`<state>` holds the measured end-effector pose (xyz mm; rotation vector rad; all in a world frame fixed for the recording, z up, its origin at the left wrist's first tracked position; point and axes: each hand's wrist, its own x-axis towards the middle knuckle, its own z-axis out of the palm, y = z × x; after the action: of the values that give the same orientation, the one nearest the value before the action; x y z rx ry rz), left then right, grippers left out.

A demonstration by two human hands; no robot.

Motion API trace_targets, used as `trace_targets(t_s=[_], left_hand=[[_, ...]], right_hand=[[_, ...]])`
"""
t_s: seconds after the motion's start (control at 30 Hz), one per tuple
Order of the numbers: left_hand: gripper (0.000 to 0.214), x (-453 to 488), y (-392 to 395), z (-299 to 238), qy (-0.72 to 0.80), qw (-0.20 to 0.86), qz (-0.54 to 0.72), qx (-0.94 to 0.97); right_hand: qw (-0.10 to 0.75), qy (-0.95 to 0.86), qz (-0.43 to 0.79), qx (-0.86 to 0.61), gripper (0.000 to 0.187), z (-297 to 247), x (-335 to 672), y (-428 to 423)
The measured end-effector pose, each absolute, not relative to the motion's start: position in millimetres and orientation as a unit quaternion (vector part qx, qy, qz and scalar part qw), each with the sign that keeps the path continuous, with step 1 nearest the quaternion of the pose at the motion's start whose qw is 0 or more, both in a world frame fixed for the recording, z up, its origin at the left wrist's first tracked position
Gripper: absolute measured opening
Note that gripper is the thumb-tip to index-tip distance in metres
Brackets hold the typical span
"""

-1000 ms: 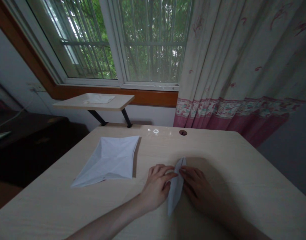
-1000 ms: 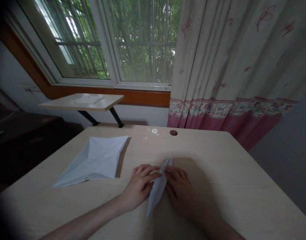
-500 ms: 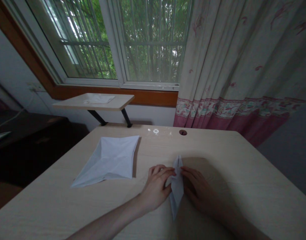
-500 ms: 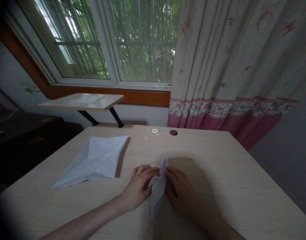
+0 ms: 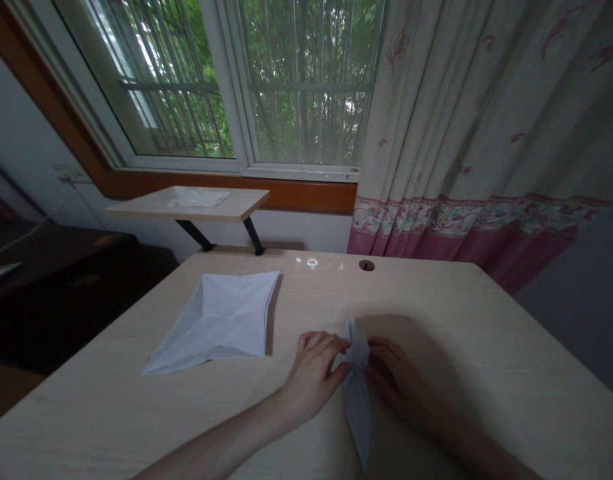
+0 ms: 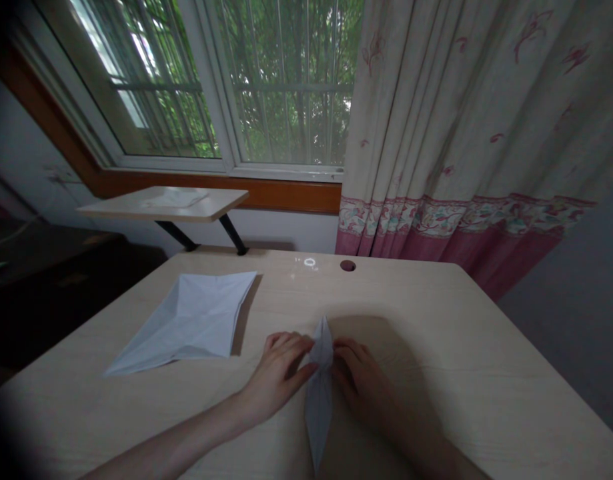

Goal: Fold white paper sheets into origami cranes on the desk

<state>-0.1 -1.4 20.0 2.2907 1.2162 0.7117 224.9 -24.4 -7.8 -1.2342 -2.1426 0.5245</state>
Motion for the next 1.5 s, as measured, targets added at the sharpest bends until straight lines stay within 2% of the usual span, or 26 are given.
trace_targets(t_s=[0.3,0.77,0.87,1.0,1.07,1.3,1.5], left_hand=[[0.028,0.2,1.7,12.4,0.442,0.225,0.285,0.82],[0.061,0.4,1.9,7.4,0.448,0.2,0.307,0.815],[0.057,-0.5,1.8,5.5,0.439,0.184,0.311,0.823],[0.034,-0.4,0.7,3.3,0.435,0.168,0.3,0.832],[0.029,0.0,0.3,3.1,0.438,0.162,0.296,0.833],[0.028,-1.1,-0.9,5.5,0.423,0.152,0.283,0.847],[0.03,-9.1,-0.4,11.0,0.385,0.081,0.242,0.887]], right_hand=[[0.348,-0.772,0.252,-0.468,0.036,-6.3,220.7,-22.5],[0.314,-0.794,0.16,-0.495,0.043,-22.1,226.8,-20.5],[0.299,-0.825,0.123,-0.463,0.045,-20.9,228.0,-20.7],[0.275,-0.857,0.077,-0.43,0.048,-20.3,228.8,-19.7],[0.264,-0.865,0.062,-0.423,0.048,-20.0,228.8,-18.8],[0.225,-0.874,0.038,-0.429,0.046,-22.7,230.3,-17.2],[0.217,-0.867,0.037,-0.447,0.046,-21.8,229.3,-18.7]])
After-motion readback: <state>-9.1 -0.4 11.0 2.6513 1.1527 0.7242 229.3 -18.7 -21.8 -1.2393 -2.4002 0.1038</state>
